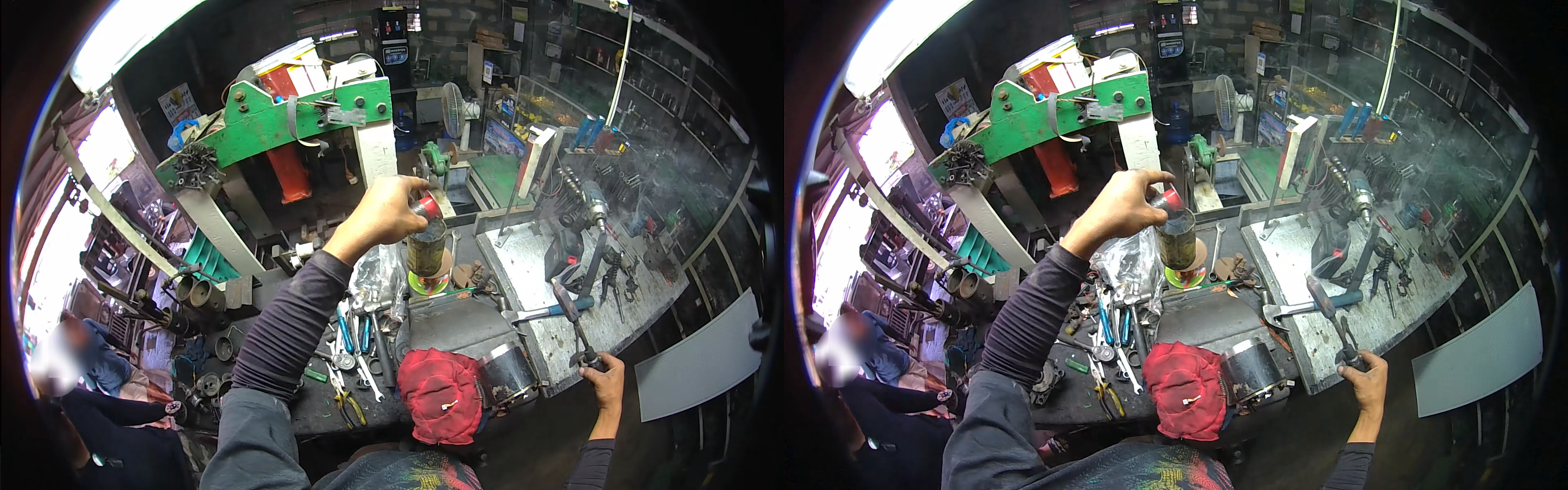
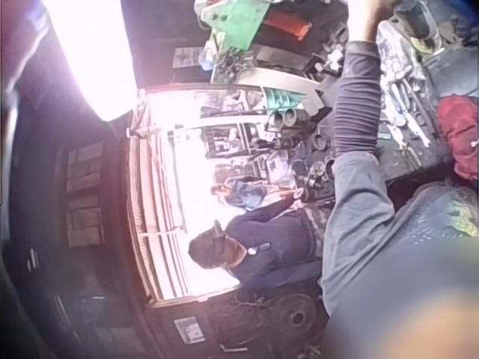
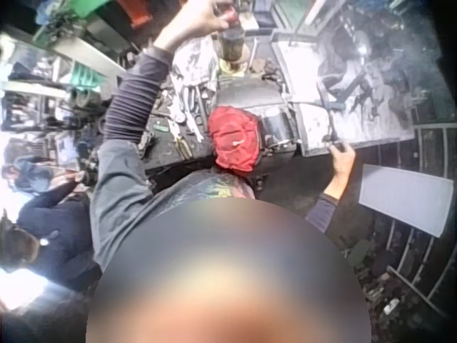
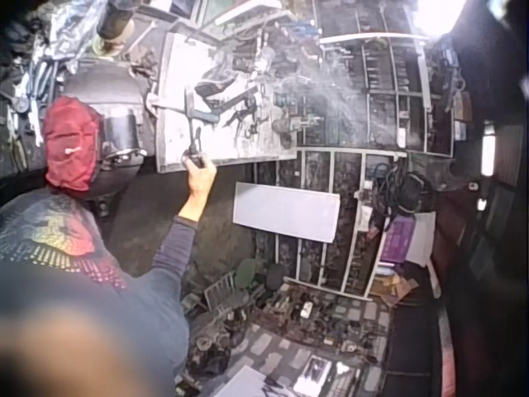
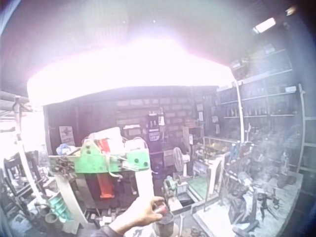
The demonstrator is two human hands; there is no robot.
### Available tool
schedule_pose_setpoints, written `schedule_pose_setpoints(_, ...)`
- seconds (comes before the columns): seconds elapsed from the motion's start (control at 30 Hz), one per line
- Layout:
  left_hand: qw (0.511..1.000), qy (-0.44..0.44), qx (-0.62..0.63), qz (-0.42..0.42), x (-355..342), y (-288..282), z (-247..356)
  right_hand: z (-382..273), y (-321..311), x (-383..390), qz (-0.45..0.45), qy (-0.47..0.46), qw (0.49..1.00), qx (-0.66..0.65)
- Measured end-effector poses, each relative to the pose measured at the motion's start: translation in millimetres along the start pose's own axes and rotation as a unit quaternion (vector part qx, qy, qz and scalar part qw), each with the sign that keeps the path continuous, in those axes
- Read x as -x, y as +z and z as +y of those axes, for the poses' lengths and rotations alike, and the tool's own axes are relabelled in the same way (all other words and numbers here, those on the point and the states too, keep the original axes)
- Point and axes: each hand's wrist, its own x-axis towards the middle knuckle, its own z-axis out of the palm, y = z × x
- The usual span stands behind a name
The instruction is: The person cleans a cylindrical electrical component with a cloth, uses pliers to adjust wires, and solders connections with a soldering iron and solder wire. The person then sharpens the soldering iron tip on a grinding wheel and returns to the workbench to continue soldering.
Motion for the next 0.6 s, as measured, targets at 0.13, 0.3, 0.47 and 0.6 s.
schedule_pose_setpoints(0.13,0.998,-0.024,-0.036,0.039,4,5,1,5,5,5,0.004,-0.009,0.999,-0.031)
schedule_pose_setpoints(0.3,0.995,-0.047,0.011,0.087,8,-5,10,12,12,12,0.020,0.021,0.999,-0.013)
schedule_pose_setpoints(0.47,0.959,-0.040,0.281,-0.005,13,-5,37,25,26,9,0.046,-0.019,0.999,0.012)
schedule_pose_setpoints(0.6,0.909,-0.045,0.408,-0.072,12,28,73,30,41,6,0.054,-0.015,0.998,0.009)
